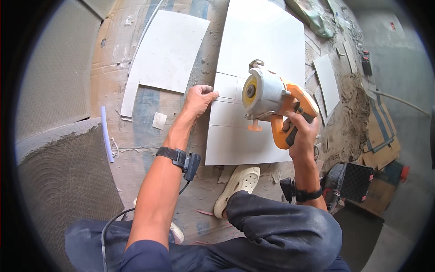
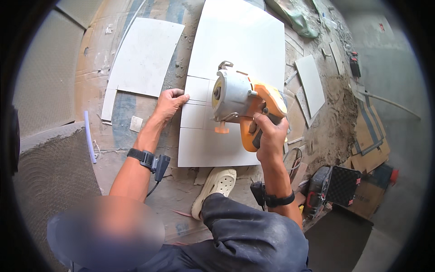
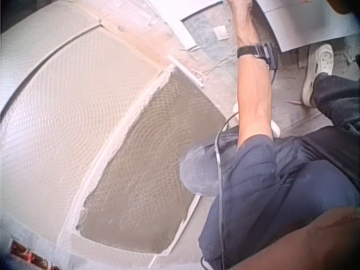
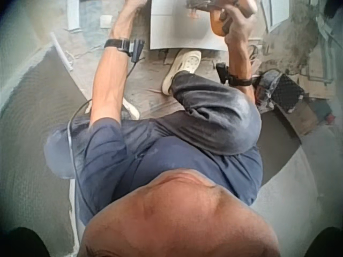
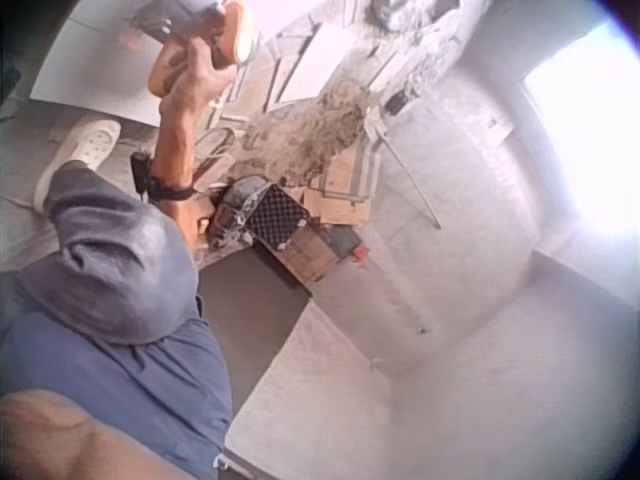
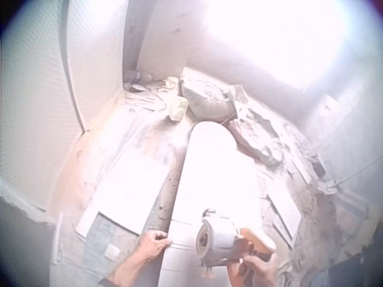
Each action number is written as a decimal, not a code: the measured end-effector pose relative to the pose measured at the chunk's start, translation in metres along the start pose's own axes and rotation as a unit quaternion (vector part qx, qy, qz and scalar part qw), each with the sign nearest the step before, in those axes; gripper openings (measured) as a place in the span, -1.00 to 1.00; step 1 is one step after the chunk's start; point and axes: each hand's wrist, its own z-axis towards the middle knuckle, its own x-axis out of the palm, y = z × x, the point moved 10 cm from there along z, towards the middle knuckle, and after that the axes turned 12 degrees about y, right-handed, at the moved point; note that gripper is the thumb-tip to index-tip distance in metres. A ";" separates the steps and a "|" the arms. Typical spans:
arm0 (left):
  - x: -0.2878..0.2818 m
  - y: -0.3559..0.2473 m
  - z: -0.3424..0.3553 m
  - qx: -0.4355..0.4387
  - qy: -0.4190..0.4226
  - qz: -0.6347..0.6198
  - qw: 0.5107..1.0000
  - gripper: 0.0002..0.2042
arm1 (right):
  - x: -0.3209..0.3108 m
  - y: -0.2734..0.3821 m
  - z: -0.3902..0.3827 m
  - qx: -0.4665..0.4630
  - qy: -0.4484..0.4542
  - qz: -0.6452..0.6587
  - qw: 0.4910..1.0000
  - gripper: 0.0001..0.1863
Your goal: Cutting a ceramic tile using a handheld power saw and applying mortar.
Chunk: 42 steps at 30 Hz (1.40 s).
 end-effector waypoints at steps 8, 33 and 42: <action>-0.005 0.001 0.004 -0.014 0.003 0.057 0.998 -0.72 | 0.011 -0.007 0.011 0.014 0.000 -0.006 1.000 -0.75; -0.002 -0.010 0.001 -0.059 0.020 0.170 0.983 -0.62 | 0.028 -0.008 0.017 0.013 -0.012 -0.015 1.000 -0.67; -0.003 -0.009 0.002 -0.040 0.009 0.170 0.985 -0.62 | 0.028 -0.015 0.019 0.013 0.004 -0.009 1.000 -0.69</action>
